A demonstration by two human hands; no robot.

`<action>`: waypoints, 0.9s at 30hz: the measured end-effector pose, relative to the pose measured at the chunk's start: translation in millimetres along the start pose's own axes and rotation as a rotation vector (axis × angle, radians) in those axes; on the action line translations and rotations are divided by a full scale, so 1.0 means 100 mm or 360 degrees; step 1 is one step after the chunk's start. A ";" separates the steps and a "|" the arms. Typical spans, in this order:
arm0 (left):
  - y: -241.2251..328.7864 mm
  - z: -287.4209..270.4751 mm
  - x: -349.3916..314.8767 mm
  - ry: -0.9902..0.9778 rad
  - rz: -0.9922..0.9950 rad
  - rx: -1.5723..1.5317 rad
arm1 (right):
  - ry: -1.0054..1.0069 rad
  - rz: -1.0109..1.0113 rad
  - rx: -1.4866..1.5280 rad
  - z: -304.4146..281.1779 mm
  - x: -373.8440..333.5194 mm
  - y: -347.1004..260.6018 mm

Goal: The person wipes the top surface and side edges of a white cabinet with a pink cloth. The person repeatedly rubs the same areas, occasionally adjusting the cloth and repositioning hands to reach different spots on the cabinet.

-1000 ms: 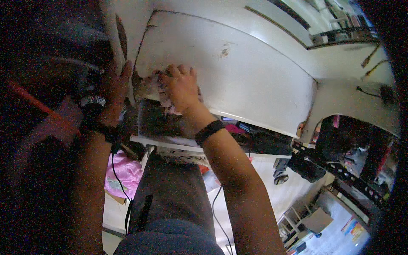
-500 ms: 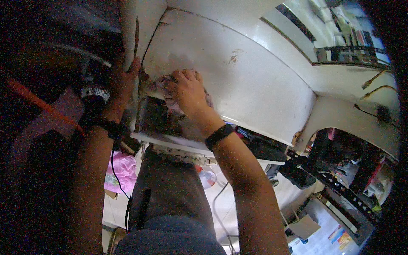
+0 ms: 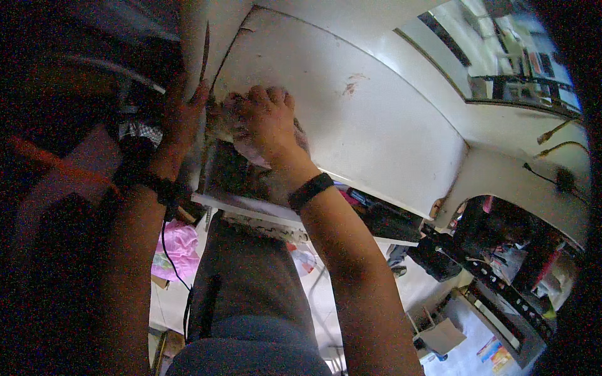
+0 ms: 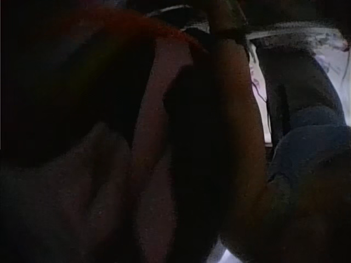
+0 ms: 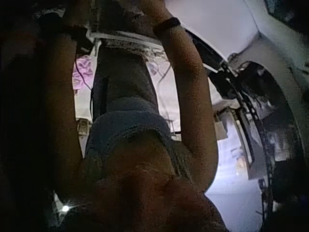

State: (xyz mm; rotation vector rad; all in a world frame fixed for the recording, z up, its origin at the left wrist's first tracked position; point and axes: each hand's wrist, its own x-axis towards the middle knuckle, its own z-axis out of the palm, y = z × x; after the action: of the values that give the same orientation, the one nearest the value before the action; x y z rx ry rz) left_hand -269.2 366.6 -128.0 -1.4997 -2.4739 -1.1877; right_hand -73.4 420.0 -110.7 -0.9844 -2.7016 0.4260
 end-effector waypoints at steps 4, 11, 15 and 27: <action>-0.04 0.03 0.03 -0.0185 -0.0065 -0.0155 | -0.0023 0.0052 -0.0090 -0.06 -0.52 0.36; -0.05 0.03 0.01 -0.0080 -0.0002 -0.0119 | 0.0814 0.1012 0.0943 -0.92 -2.07 1.77; -0.01 0.00 -0.01 -0.0162 -0.0069 -0.0105 | 0.0220 0.1769 -0.1138 -0.80 -1.96 1.93; -0.07 -0.01 0.02 -0.0304 -0.0160 0.0259 | 0.0115 0.0025 -0.0030 0.19 -0.17 -0.33</action>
State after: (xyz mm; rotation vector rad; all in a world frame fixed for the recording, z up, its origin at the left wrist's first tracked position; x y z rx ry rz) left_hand -275.9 366.3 -130.5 -1.5274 -2.7213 -0.8652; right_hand -86.4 381.1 -118.6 -1.0072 -2.6397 0.3617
